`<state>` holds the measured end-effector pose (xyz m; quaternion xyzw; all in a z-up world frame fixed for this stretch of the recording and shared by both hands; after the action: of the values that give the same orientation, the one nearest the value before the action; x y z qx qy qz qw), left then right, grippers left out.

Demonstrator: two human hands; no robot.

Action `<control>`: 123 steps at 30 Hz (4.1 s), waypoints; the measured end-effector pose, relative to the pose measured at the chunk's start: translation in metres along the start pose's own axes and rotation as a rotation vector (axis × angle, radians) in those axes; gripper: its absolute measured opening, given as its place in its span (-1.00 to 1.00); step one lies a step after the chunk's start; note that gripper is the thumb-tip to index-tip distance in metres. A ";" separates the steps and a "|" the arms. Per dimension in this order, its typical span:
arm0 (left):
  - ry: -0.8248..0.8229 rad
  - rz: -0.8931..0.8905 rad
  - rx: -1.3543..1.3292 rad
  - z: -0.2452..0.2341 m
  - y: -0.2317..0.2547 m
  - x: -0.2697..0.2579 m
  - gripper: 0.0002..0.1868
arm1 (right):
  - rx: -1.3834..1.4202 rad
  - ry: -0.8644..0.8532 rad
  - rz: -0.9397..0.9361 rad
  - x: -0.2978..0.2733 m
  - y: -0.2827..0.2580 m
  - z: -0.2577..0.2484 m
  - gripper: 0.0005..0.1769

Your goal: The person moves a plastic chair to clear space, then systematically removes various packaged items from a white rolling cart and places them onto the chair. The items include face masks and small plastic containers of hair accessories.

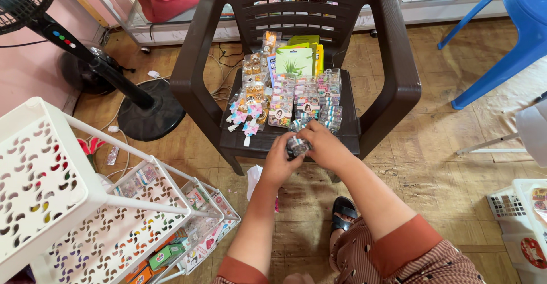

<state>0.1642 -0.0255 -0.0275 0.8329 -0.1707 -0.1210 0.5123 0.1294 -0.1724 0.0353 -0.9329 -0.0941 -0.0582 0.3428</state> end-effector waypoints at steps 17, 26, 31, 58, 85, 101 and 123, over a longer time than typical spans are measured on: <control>0.157 0.268 0.132 0.007 -0.003 0.005 -0.26 | -0.081 0.063 0.242 -0.007 0.037 0.015 -0.14; 0.163 0.233 0.211 0.020 -0.004 0.004 -0.28 | 0.042 0.102 0.371 -0.008 0.049 0.040 -0.25; 0.160 0.254 0.184 0.017 0.002 0.002 -0.29 | -0.012 0.109 0.075 -0.005 0.014 0.007 -0.21; 0.538 0.417 0.177 0.025 0.000 0.017 0.00 | 0.031 0.481 0.328 0.042 0.115 -0.060 -0.20; 0.543 0.186 0.224 0.036 0.011 0.027 -0.40 | -0.238 0.109 0.169 0.028 0.045 -0.011 -0.43; 0.458 0.306 -0.004 0.045 0.002 0.036 -0.40 | -0.295 0.193 0.172 0.023 0.040 -0.030 -0.41; 0.421 0.359 0.171 0.053 0.013 0.035 -0.32 | -0.070 0.186 0.566 0.016 0.115 -0.029 -0.50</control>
<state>0.1740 -0.0882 -0.0408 0.8364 -0.2148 0.1619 0.4776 0.1688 -0.2746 -0.0119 -0.9240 0.2036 -0.0489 0.3201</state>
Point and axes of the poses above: each hand's wrist, its own x-axis towards the middle knuckle, its own z-axis out of the palm, y = z × x, the point moved 5 cm from there along x, towards the middle knuckle, and after that the axes turned 1 degree about y, right-handed, at the moved point
